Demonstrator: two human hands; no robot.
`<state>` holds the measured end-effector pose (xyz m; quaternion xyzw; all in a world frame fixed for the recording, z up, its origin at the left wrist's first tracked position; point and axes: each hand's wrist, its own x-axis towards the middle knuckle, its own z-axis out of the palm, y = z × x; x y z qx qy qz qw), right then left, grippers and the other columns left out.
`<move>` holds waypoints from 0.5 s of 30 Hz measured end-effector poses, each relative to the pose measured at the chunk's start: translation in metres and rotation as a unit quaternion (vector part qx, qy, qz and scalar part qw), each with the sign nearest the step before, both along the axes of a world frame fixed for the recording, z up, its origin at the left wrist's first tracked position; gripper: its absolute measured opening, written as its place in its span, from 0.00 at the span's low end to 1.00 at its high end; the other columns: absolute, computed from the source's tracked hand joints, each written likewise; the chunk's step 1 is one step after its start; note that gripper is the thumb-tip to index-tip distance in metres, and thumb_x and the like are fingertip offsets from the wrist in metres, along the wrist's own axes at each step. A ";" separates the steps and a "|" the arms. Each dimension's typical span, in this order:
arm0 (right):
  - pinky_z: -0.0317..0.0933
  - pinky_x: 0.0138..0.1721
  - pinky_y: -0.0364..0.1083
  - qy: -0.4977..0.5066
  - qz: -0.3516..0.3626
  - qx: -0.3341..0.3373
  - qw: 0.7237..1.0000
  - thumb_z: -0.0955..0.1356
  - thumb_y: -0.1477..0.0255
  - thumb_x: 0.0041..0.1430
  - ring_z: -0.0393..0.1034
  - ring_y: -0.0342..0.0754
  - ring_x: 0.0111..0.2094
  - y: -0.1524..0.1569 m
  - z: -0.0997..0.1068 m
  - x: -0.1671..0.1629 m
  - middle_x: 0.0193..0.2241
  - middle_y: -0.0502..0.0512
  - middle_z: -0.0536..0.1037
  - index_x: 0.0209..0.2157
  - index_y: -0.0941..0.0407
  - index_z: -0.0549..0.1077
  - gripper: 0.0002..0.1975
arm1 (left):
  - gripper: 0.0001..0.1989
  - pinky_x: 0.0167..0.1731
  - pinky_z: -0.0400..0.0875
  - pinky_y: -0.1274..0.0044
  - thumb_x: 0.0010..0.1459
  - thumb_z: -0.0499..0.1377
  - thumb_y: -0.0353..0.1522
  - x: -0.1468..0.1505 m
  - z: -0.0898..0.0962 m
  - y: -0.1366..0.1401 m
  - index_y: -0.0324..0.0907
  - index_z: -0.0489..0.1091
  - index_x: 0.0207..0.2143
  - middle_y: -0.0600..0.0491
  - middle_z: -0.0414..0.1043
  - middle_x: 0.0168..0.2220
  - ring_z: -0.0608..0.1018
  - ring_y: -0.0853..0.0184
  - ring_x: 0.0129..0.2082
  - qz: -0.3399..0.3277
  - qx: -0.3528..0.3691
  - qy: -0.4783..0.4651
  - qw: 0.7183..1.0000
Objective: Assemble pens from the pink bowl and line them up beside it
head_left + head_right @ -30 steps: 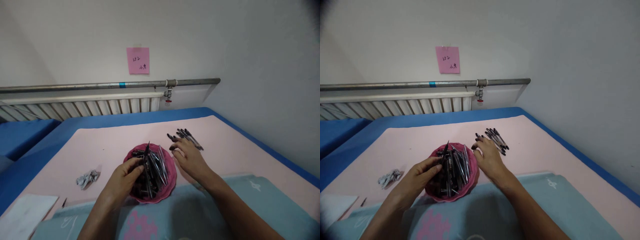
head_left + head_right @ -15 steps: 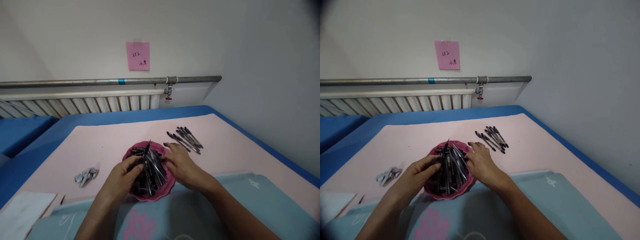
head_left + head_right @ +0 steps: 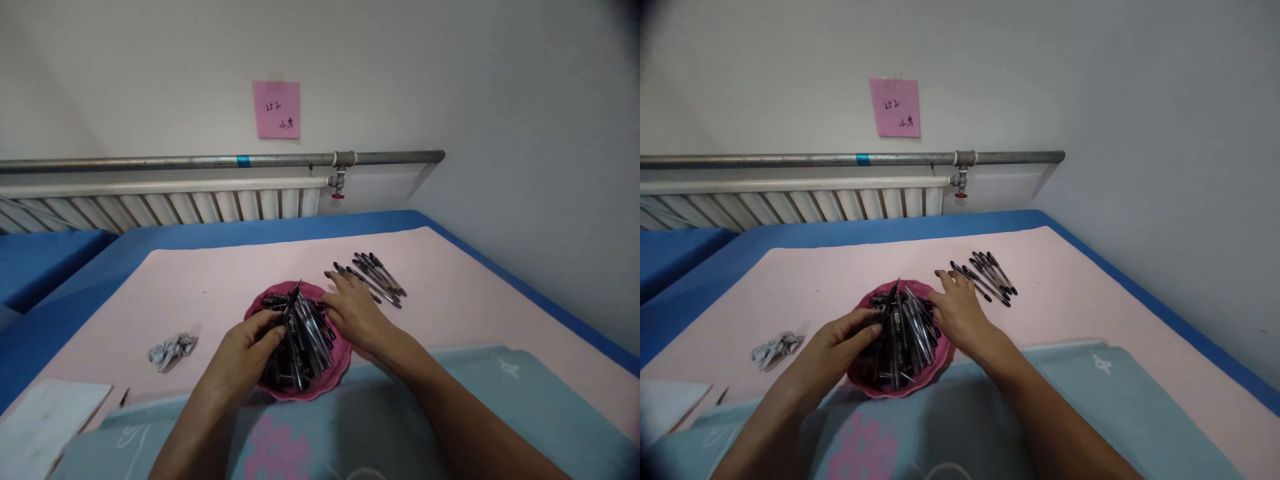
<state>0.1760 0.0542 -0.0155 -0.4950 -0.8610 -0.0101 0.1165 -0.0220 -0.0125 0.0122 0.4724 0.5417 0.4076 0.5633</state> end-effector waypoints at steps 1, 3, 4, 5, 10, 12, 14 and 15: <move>0.50 0.47 0.57 -0.008 0.008 -0.001 1.000 0.64 0.75 0.54 0.53 0.59 0.52 0.002 0.000 -0.002 0.55 0.62 0.61 0.38 0.54 0.75 0.11 | 0.15 0.35 0.69 0.73 0.51 0.58 0.34 0.000 -0.001 0.000 0.43 0.73 0.42 0.50 0.76 0.35 0.75 0.63 0.34 -0.002 0.002 0.008 1.000; 0.50 0.47 0.56 -0.016 0.020 -0.003 1.000 0.64 0.76 0.54 0.55 0.59 0.51 0.005 0.003 -0.004 0.55 0.62 0.61 0.38 0.55 0.75 0.11 | 0.16 0.35 0.69 0.73 0.51 0.58 0.35 -0.001 -0.002 0.001 0.43 0.73 0.43 0.50 0.75 0.35 0.75 0.64 0.34 -0.005 0.003 0.019 1.000; 0.50 0.46 0.56 -0.015 0.020 -0.001 1.000 0.63 0.76 0.54 0.55 0.59 0.50 0.004 0.005 -0.006 0.55 0.63 0.61 0.37 0.56 0.75 0.11 | 0.16 0.35 0.69 0.73 0.51 0.58 0.35 -0.001 -0.002 0.001 0.43 0.72 0.43 0.50 0.75 0.36 0.74 0.64 0.34 -0.006 0.003 0.022 1.000; 0.50 0.46 0.55 -0.014 0.015 0.004 1.000 0.62 0.77 0.55 0.55 0.58 0.50 0.002 0.008 -0.006 0.55 0.63 0.62 0.37 0.57 0.75 0.11 | 0.16 0.35 0.69 0.74 0.51 0.57 0.35 -0.002 -0.001 0.001 0.43 0.72 0.43 0.51 0.75 0.36 0.74 0.64 0.34 -0.006 0.006 0.025 1.000; 0.50 0.44 0.56 -0.039 -0.003 -0.010 0.999 0.64 0.75 0.52 0.54 0.62 0.50 -0.015 0.023 -0.007 0.51 0.63 0.65 0.32 0.57 0.75 0.09 | 0.14 0.35 0.69 0.75 0.51 0.58 0.34 -0.001 0.002 0.000 0.43 0.73 0.42 0.51 0.76 0.35 0.75 0.64 0.35 -0.005 0.012 0.024 1.000; 0.51 0.44 0.56 -0.058 0.001 -0.044 0.997 0.66 0.73 0.50 0.55 0.63 0.49 -0.019 0.023 -0.008 0.49 0.63 0.67 0.32 0.57 0.76 0.08 | 0.14 0.33 0.68 0.75 0.50 0.58 0.34 -0.001 0.003 -0.001 0.43 0.74 0.41 0.51 0.76 0.35 0.75 0.64 0.33 -0.005 0.009 0.019 1.000; 0.51 0.43 0.56 -0.069 0.002 -0.068 0.995 0.67 0.73 0.49 0.55 0.63 0.49 -0.020 0.021 -0.009 0.48 0.63 0.67 0.33 0.57 0.76 0.09 | 0.13 0.33 0.68 0.76 0.50 0.58 0.33 -0.001 0.004 -0.001 0.44 0.74 0.40 0.51 0.76 0.34 0.75 0.64 0.33 -0.005 0.018 0.033 0.999; 0.51 0.43 0.56 -0.070 0.002 -0.073 0.995 0.66 0.73 0.49 0.55 0.63 0.49 -0.020 0.019 -0.009 0.48 0.64 0.67 0.34 0.57 0.76 0.10 | 0.13 0.33 0.68 0.76 0.50 0.58 0.33 -0.001 0.003 -0.001 0.44 0.74 0.40 0.51 0.76 0.33 0.74 0.64 0.33 -0.005 0.025 0.043 0.999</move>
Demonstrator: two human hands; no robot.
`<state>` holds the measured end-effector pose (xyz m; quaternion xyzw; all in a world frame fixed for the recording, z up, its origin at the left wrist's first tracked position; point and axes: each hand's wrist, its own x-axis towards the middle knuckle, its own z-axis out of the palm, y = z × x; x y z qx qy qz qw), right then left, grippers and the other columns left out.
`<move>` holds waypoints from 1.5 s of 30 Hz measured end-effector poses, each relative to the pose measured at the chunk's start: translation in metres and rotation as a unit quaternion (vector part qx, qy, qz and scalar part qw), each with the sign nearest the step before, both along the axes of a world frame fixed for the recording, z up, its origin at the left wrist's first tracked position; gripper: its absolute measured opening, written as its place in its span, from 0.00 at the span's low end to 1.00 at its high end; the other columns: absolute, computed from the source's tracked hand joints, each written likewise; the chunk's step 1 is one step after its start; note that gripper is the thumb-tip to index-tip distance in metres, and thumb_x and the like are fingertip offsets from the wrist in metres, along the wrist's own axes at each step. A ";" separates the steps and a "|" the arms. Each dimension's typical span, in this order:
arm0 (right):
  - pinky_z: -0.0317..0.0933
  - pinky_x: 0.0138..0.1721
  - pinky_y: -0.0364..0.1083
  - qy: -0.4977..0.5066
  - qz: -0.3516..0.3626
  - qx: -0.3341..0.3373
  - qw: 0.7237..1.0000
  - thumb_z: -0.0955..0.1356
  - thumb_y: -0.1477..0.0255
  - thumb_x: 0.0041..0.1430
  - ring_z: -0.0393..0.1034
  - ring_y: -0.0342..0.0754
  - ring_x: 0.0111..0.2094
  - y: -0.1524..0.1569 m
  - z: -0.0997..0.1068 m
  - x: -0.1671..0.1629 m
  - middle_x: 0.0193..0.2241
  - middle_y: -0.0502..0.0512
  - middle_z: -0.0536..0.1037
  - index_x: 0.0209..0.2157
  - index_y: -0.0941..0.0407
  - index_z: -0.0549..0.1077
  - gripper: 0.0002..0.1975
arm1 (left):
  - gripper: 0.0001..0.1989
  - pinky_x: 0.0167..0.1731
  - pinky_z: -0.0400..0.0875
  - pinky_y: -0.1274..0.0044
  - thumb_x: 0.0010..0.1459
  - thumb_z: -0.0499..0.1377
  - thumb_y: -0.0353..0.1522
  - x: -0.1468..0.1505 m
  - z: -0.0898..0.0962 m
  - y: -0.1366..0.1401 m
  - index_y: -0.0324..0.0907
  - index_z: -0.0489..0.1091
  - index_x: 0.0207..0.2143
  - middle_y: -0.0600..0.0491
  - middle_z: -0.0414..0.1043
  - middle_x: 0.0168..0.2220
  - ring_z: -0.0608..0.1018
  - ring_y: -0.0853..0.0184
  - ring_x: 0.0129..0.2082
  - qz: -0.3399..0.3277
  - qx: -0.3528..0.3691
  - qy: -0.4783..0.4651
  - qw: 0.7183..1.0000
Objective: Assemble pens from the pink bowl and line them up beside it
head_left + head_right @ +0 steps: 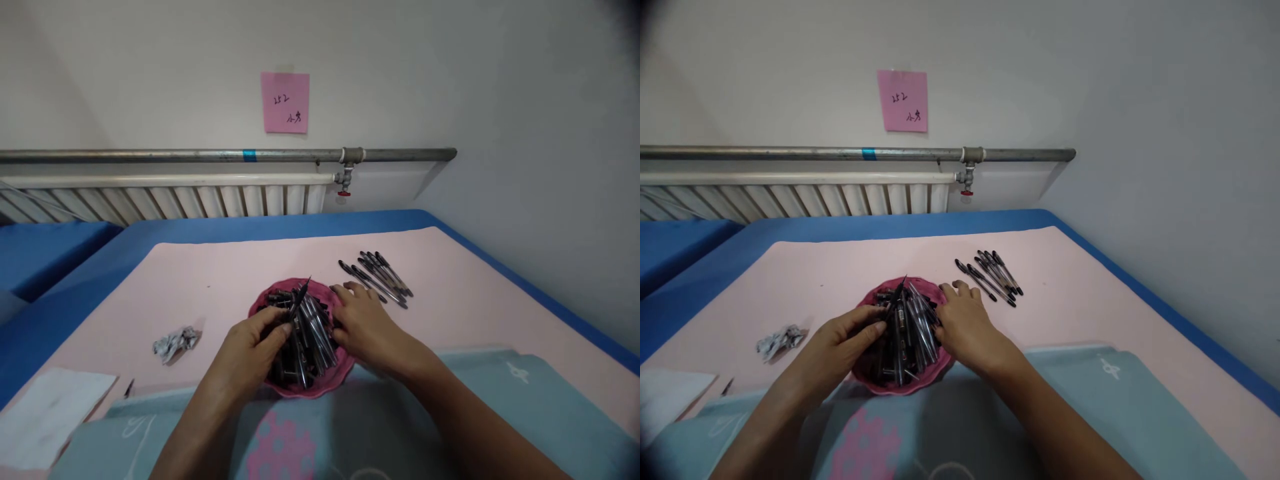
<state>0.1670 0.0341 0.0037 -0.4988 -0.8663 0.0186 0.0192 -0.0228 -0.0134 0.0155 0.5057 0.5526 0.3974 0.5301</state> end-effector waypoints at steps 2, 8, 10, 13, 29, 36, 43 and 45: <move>0.51 0.43 0.56 0.007 -0.002 -0.005 1.000 0.66 0.74 0.48 0.56 0.62 0.48 0.000 -0.003 0.001 0.48 0.64 0.68 0.35 0.57 0.76 0.11 | 0.12 0.34 0.68 0.76 0.50 0.58 0.33 0.000 -0.001 0.000 0.44 0.74 0.39 0.52 0.75 0.32 0.74 0.64 0.33 0.004 0.005 0.005 1.000; 0.53 0.44 0.54 0.165 -0.024 0.074 0.983 0.64 0.76 0.50 0.59 0.57 0.46 -0.003 -0.001 0.008 0.47 0.62 0.68 0.29 0.57 0.74 0.07 | 0.10 0.27 0.71 0.74 0.49 0.60 0.34 0.001 0.002 0.000 0.42 0.72 0.36 0.52 0.74 0.31 0.74 0.67 0.29 0.027 -0.060 -0.114 0.991; 0.57 0.39 0.49 0.262 -0.044 0.076 0.961 0.62 0.76 0.52 0.64 0.51 0.38 -0.007 0.005 0.008 0.37 0.59 0.72 0.29 0.57 0.72 0.07 | 0.09 0.28 0.72 0.74 0.48 0.61 0.34 0.001 0.004 0.000 0.42 0.71 0.34 0.53 0.73 0.31 0.74 0.67 0.29 0.042 -0.073 -0.157 0.984; 0.57 0.29 0.44 0.380 -0.065 -0.004 0.923 0.62 0.75 0.53 0.65 0.45 0.27 -0.014 0.014 0.004 0.26 0.51 0.72 0.31 0.55 0.71 0.06 | 0.10 0.30 0.72 0.74 0.48 0.62 0.33 0.000 0.006 0.002 0.41 0.71 0.35 0.52 0.73 0.33 0.75 0.68 0.31 0.057 -0.071 -0.218 0.972; 0.61 0.39 0.45 0.701 -0.109 -0.278 0.648 0.69 0.72 0.46 0.67 0.43 0.33 -0.029 -0.006 -0.026 0.28 0.47 0.73 0.30 0.54 0.72 0.06 | 0.07 0.32 0.74 0.79 0.46 0.64 0.27 0.013 0.006 0.002 0.37 0.70 0.31 0.51 0.75 0.33 0.76 0.71 0.30 0.146 -0.040 -0.296 0.943; 0.61 0.38 0.45 0.687 -0.114 -0.283 0.659 0.69 0.73 0.45 0.67 0.43 0.31 -0.030 -0.005 -0.030 0.26 0.46 0.72 0.29 0.54 0.70 0.06 | 0.06 0.34 0.74 0.79 0.48 0.62 0.26 0.016 0.007 0.002 0.38 0.70 0.31 0.51 0.74 0.33 0.76 0.70 0.32 0.173 -0.031 -0.300 0.938; 0.61 0.36 0.45 0.595 -0.069 -0.156 0.785 0.66 0.73 0.50 0.69 0.44 0.32 -0.032 -0.008 -0.025 0.28 0.48 0.75 0.31 0.53 0.70 0.04 | 0.08 0.32 0.74 0.79 0.46 0.64 0.29 0.019 0.000 0.002 0.37 0.69 0.31 0.53 0.73 0.32 0.75 0.71 0.31 0.170 -0.016 -0.292 0.941; 0.61 0.35 0.44 0.554 -0.052 -0.123 0.822 0.66 0.73 0.52 0.69 0.45 0.31 -0.033 -0.008 -0.023 0.29 0.48 0.75 0.32 0.53 0.70 0.04 | 0.09 0.31 0.73 0.79 0.46 0.64 0.30 0.019 -0.002 0.001 0.37 0.70 0.31 0.53 0.73 0.32 0.75 0.71 0.30 0.168 -0.007 -0.290 0.942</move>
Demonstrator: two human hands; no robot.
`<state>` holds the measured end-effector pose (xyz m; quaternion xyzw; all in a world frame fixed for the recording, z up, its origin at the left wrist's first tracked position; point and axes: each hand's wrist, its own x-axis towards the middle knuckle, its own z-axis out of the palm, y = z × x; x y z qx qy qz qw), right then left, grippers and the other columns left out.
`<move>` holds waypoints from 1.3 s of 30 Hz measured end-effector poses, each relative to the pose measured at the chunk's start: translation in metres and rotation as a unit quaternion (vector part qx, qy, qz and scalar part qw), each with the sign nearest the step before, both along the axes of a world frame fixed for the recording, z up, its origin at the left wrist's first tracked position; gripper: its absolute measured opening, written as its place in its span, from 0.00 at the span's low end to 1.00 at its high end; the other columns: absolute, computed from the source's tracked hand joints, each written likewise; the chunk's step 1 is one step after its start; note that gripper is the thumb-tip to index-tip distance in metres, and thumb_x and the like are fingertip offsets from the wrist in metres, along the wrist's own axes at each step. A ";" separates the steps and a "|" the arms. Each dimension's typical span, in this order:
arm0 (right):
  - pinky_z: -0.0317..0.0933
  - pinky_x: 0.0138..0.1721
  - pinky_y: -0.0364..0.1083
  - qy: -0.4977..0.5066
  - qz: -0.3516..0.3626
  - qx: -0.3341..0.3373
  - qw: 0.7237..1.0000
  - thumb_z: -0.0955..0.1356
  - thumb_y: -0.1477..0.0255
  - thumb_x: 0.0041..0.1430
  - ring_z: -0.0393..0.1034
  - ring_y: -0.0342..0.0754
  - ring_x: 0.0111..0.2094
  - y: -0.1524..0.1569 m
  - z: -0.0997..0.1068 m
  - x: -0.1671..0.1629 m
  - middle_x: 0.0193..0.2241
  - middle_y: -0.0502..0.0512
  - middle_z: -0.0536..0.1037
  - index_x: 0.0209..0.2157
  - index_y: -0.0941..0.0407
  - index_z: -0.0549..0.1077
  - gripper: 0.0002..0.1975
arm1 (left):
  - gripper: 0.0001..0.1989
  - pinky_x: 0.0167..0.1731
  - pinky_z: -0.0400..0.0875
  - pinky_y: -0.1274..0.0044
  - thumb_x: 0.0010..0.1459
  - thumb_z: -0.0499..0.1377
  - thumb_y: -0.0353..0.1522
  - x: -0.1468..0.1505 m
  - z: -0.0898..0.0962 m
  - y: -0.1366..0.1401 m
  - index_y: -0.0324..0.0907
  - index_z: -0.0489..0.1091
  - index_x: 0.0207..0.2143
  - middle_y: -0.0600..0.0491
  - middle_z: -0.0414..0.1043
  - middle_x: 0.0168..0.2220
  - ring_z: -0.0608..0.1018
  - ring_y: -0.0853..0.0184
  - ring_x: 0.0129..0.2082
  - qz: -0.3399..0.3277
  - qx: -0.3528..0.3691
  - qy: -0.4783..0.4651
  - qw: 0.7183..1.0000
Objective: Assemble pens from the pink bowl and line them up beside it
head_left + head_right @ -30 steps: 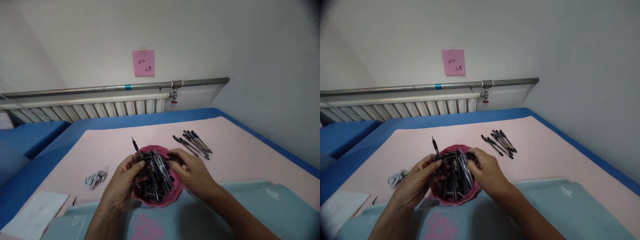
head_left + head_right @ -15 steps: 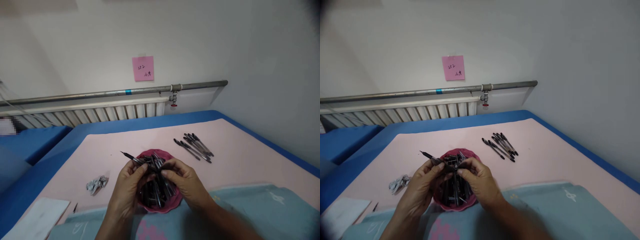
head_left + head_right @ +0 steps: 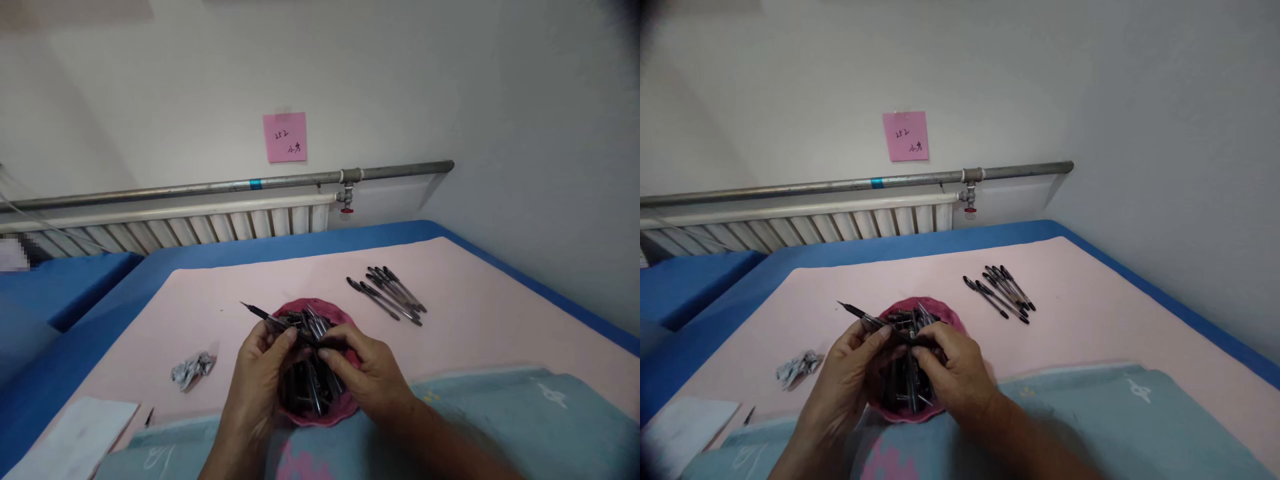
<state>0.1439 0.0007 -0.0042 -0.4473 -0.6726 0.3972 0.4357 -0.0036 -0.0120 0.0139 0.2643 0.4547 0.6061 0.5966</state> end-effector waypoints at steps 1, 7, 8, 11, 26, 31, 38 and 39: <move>0.61 0.34 0.44 -0.014 0.005 0.008 1.000 0.65 0.72 0.53 0.69 0.44 0.30 0.000 0.000 0.001 0.28 0.49 0.75 0.33 0.54 0.70 0.04 | 0.10 0.31 0.73 0.79 0.45 0.65 0.31 0.000 0.000 0.000 0.37 0.70 0.31 0.53 0.73 0.32 0.75 0.71 0.30 -0.001 0.004 0.001 1.000; 0.60 0.30 0.43 -0.088 0.031 0.020 0.995 0.64 0.69 0.55 0.68 0.44 0.29 0.000 -0.002 0.000 0.29 0.49 0.73 0.38 0.53 0.67 0.08 | 0.10 0.30 0.73 0.79 0.44 0.65 0.30 -0.001 0.002 0.000 0.37 0.70 0.30 0.52 0.73 0.31 0.75 0.71 0.29 -0.003 -0.005 0.008 1.000; 0.60 0.30 0.44 -0.112 0.022 0.031 0.993 0.65 0.70 0.53 0.67 0.45 0.30 0.000 -0.002 0.000 0.29 0.49 0.73 0.37 0.54 0.67 0.08 | 0.09 0.30 0.73 0.79 0.44 0.65 0.30 -0.001 0.002 0.000 0.37 0.71 0.30 0.52 0.73 0.32 0.75 0.71 0.29 -0.004 -0.006 0.010 1.000; 0.59 0.32 0.44 -0.149 0.018 0.076 0.986 0.65 0.72 0.54 0.67 0.45 0.31 0.001 -0.002 0.000 0.29 0.50 0.72 0.31 0.55 0.67 0.02 | 0.08 0.31 0.73 0.79 0.46 0.64 0.30 -0.001 0.002 0.001 0.37 0.70 0.30 0.52 0.73 0.32 0.75 0.71 0.30 -0.009 0.001 0.016 1.000; 0.60 0.34 0.47 -0.200 0.051 0.165 0.964 0.62 0.73 0.57 0.66 0.48 0.34 0.001 -0.007 0.000 0.32 0.55 0.72 0.36 0.56 0.66 0.05 | 0.08 0.33 0.70 0.78 0.48 0.62 0.32 -0.003 -0.006 0.001 0.39 0.69 0.31 0.54 0.71 0.31 0.73 0.72 0.30 -0.024 0.017 0.062 0.998; 0.59 0.31 0.45 -0.201 0.035 0.172 0.964 0.60 0.75 0.57 0.65 0.47 0.31 0.000 -0.007 0.000 0.28 0.53 0.71 0.32 0.55 0.66 0.04 | 0.08 0.32 0.69 0.78 0.48 0.62 0.33 -0.003 -0.006 0.001 0.38 0.68 0.30 0.54 0.71 0.30 0.72 0.71 0.29 -0.029 0.020 0.071 0.997; 0.58 0.30 0.46 -0.235 0.042 0.176 0.955 0.64 0.74 0.54 0.65 0.47 0.31 0.001 -0.012 -0.001 0.29 0.54 0.71 0.30 0.56 0.65 0.01 | 0.07 0.34 0.67 0.77 0.50 0.60 0.33 -0.004 -0.009 0.000 0.40 0.68 0.32 0.55 0.71 0.30 0.72 0.71 0.31 -0.049 0.036 0.109 0.992; 0.58 0.30 0.46 -0.233 0.044 0.178 0.955 0.63 0.74 0.55 0.64 0.47 0.31 0.001 -0.013 -0.001 0.29 0.54 0.71 0.30 0.56 0.65 0.01 | 0.07 0.34 0.67 0.77 0.50 0.60 0.33 -0.004 -0.009 -0.001 0.40 0.68 0.32 0.55 0.71 0.30 0.72 0.71 0.31 -0.050 0.039 0.117 0.991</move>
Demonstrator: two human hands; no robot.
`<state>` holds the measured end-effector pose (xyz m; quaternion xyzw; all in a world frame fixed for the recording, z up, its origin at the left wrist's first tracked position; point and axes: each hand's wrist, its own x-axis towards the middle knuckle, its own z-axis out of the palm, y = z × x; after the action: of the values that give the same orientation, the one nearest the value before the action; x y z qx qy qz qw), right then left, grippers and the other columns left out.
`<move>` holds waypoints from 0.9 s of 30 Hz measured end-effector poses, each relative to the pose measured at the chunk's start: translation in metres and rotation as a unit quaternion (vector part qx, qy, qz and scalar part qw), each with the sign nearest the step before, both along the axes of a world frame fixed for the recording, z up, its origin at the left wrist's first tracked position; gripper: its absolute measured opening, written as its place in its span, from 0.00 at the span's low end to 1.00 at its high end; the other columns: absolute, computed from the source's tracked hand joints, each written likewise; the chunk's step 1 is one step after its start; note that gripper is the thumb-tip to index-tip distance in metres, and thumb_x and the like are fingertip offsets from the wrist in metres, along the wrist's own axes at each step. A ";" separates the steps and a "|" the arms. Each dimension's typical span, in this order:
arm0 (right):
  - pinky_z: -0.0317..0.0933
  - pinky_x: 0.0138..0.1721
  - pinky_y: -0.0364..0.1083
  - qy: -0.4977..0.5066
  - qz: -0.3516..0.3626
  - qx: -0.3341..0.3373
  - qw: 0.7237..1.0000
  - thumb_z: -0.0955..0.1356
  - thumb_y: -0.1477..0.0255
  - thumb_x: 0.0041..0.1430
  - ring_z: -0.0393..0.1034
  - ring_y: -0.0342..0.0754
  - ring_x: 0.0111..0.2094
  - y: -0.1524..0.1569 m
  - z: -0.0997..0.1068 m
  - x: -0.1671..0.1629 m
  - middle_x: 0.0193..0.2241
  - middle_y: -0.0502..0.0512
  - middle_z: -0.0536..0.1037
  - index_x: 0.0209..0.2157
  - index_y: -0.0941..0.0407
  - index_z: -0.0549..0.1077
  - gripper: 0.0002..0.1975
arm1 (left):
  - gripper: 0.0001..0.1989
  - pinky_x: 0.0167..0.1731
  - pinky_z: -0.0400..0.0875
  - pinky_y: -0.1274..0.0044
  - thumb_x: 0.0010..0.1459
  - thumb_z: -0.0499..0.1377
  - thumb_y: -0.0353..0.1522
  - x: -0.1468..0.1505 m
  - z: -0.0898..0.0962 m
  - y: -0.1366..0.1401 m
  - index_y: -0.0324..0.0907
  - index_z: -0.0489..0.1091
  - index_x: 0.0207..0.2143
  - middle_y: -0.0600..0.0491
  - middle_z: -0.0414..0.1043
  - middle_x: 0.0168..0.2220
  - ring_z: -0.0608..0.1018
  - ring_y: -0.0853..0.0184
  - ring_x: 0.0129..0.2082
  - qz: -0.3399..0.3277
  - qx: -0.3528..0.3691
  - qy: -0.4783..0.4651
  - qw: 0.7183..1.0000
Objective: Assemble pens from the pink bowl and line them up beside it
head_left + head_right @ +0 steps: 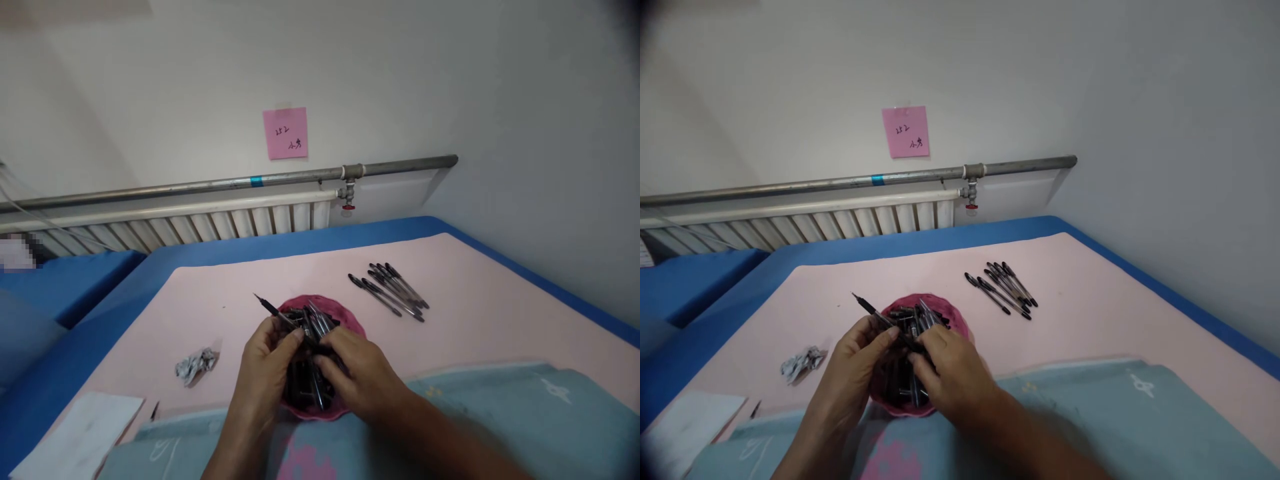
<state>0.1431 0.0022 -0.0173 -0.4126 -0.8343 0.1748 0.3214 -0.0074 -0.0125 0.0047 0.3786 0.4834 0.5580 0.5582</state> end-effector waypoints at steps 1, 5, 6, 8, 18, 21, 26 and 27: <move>0.58 0.30 0.46 0.003 0.006 -0.003 1.000 0.62 0.74 0.56 0.64 0.46 0.30 0.000 0.000 0.000 0.28 0.54 0.71 0.30 0.56 0.66 0.03 | 0.07 0.33 0.67 0.78 0.50 0.60 0.33 0.000 0.000 0.000 0.40 0.68 0.32 0.55 0.71 0.30 0.72 0.71 0.31 0.000 0.002 0.006 1.000; 0.58 0.29 0.44 0.034 0.034 -0.045 0.998 0.61 0.74 0.57 0.64 0.45 0.29 0.000 0.002 0.000 0.27 0.52 0.70 0.29 0.56 0.65 0.05 | 0.06 0.32 0.67 0.79 0.49 0.60 0.31 0.000 0.005 -0.001 0.40 0.69 0.32 0.55 0.72 0.29 0.72 0.71 0.29 -0.003 -0.004 0.002 1.000; 0.58 0.29 0.44 0.047 0.039 -0.060 0.996 0.61 0.74 0.57 0.64 0.44 0.29 0.000 0.003 0.000 0.26 0.51 0.70 0.28 0.56 0.65 0.05 | 0.06 0.32 0.67 0.78 0.49 0.61 0.31 0.000 0.006 -0.001 0.40 0.69 0.32 0.54 0.72 0.29 0.73 0.71 0.30 -0.005 -0.004 -0.001 1.000; 0.58 0.28 0.43 0.070 0.046 -0.092 0.992 0.61 0.74 0.57 0.64 0.43 0.28 0.000 0.005 0.000 0.25 0.50 0.70 0.27 0.56 0.64 0.06 | 0.06 0.33 0.67 0.77 0.49 0.60 0.31 -0.001 0.008 -0.001 0.40 0.70 0.32 0.53 0.73 0.30 0.73 0.70 0.30 -0.013 0.000 -0.004 1.000; 0.62 0.34 0.44 0.115 -0.002 -0.128 0.985 0.61 0.72 0.58 0.67 0.44 0.31 0.012 0.018 0.010 0.29 0.51 0.73 0.34 0.56 0.70 0.07 | 0.10 0.33 0.66 0.78 0.49 0.60 0.33 -0.012 0.009 0.002 0.40 0.71 0.35 0.54 0.73 0.31 0.73 0.71 0.30 0.070 0.014 0.014 0.997; 0.61 0.37 0.46 0.077 0.014 -0.078 0.994 0.61 0.74 0.57 0.67 0.45 0.34 0.013 0.011 0.010 0.30 0.53 0.73 0.33 0.57 0.70 0.07 | 0.12 0.32 0.65 0.80 0.48 0.61 0.33 -0.022 0.009 0.006 0.41 0.71 0.36 0.56 0.72 0.29 0.72 0.73 0.28 0.153 0.009 0.043 0.987; 0.55 0.45 0.54 -0.073 0.110 0.008 0.991 0.63 0.75 0.55 0.63 0.51 0.43 0.009 0.002 0.000 0.41 0.58 0.73 0.39 0.56 0.72 0.10 | 0.11 0.27 0.64 0.79 0.47 0.60 0.33 -0.035 0.010 0.014 0.39 0.70 0.35 0.58 0.68 0.22 0.70 0.73 0.23 0.212 0.018 0.018 0.977; 0.54 0.46 0.56 -0.101 0.117 0.015 0.988 0.63 0.75 0.54 0.61 0.53 0.45 0.008 0.002 -0.003 0.45 0.57 0.72 0.40 0.54 0.72 0.11 | 0.11 0.26 0.64 0.78 0.47 0.60 0.32 -0.036 0.010 0.015 0.39 0.70 0.35 0.58 0.67 0.22 0.70 0.73 0.22 0.215 0.018 0.006 0.976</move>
<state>0.1401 0.0103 -0.0149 -0.3226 -0.9076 0.1562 0.2184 -0.0432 0.0023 0.0145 0.2787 0.5469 0.6713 0.4155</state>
